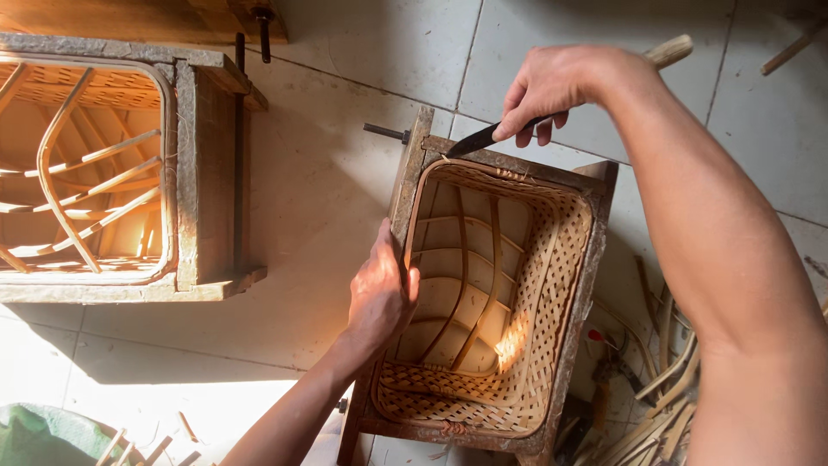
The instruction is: The person sits on the floor assembling a woven bamboo basket held in a wooden mold. They squeeze glue along the rim and strips with a glue bottle, tap and press the strips into place with a hammer, adjust strips with pliers, and trim edges with a knife.
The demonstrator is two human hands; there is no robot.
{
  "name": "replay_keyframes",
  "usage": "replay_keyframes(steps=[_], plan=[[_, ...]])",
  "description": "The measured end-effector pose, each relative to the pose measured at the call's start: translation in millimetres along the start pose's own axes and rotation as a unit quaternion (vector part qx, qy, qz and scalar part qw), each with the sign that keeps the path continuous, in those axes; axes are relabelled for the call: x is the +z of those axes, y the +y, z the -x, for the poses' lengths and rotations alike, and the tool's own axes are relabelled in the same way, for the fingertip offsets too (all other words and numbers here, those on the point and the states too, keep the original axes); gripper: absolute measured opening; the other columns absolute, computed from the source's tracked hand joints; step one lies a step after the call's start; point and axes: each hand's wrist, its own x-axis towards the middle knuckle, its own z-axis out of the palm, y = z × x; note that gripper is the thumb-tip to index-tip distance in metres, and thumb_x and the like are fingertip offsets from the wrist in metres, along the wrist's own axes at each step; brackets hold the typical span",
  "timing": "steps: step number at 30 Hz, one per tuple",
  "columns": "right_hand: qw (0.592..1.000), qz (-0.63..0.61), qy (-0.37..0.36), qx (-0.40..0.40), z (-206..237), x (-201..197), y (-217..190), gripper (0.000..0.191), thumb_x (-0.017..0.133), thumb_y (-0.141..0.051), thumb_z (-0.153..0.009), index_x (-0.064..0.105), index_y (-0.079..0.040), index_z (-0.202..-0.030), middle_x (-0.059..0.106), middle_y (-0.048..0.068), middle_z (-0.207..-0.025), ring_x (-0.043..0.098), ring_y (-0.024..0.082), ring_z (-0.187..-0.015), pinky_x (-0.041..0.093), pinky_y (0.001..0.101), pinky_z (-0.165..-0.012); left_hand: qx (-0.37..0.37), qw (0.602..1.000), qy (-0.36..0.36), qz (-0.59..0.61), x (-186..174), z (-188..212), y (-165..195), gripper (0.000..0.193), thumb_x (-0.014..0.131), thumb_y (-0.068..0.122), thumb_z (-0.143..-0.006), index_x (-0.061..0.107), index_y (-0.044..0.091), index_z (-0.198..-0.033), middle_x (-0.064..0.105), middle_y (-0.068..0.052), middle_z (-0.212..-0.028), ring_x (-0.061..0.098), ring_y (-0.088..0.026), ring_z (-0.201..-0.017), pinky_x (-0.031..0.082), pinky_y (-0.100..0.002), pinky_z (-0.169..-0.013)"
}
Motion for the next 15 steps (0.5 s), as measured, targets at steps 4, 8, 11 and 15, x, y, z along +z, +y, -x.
replay_keyframes(steps=[4, 8, 11, 15], plan=[[0.936, 0.165, 0.265, -0.164, 48.7, 43.5, 24.2, 0.022, 0.076, -0.041, -0.093, 0.084, -0.023, -0.104, 0.079, 0.007, -0.082, 0.071, 0.025, -0.072, 0.055, 0.0405, -0.073, 0.006, 1.0, 0.012, 0.001, -7.8, -1.3, 8.7, 0.083, 0.072, 0.016, -0.086, 0.027, -0.012, -0.15, 0.065, -0.032, -0.119, 0.07, -0.041, -0.092, 0.058, -0.047, -0.081], [0.955, 0.048, 0.29, 0.031, 127.5, 87.4, 94.6, 0.024, 0.068, -0.039, -0.1, 0.082, -0.021, -0.105, 0.07, 0.006, -0.062, 0.063, 0.023, -0.052, 0.053, 0.0408, -0.059, -0.018, 1.0, 0.002, -0.026, -15.8, -3.9, 20.1, 0.092, 0.074, 0.032, -0.085, 0.026, -0.007, -0.153, 0.053, -0.031, -0.137, 0.056, -0.046, -0.12, 0.047, -0.055, -0.098], [0.957, -0.022, 0.246, 0.153, 151.7, 121.6, 134.7, 0.024, 0.068, -0.038, -0.098, 0.081, -0.018, -0.1, 0.069, 0.004, -0.058, 0.059, 0.02, -0.05, 0.052, 0.0406, -0.054, 0.13, 0.974, 0.045, -0.18, -9.1, -20.8, 38.0, 0.103, 0.077, 0.042, -0.082, 0.022, -0.007, -0.154, 0.037, -0.033, -0.153, 0.03, -0.05, -0.146, 0.028, -0.062, -0.113], [0.95, -0.084, 0.267, 0.14, 147.1, 147.6, 162.6, 0.025, 0.069, -0.038, -0.097, 0.08, -0.015, -0.098, 0.066, 0.004, -0.058, 0.056, 0.019, -0.05, 0.048, 0.0402, -0.051, 0.262, 0.925, -0.041, -0.273, 32.5, -100.4, 78.3, 0.1, 0.071, 0.039, -0.084, 0.02, -0.004, -0.157, 0.03, -0.03, -0.161, 0.013, -0.044, -0.153, 0.016, -0.062, -0.12]])
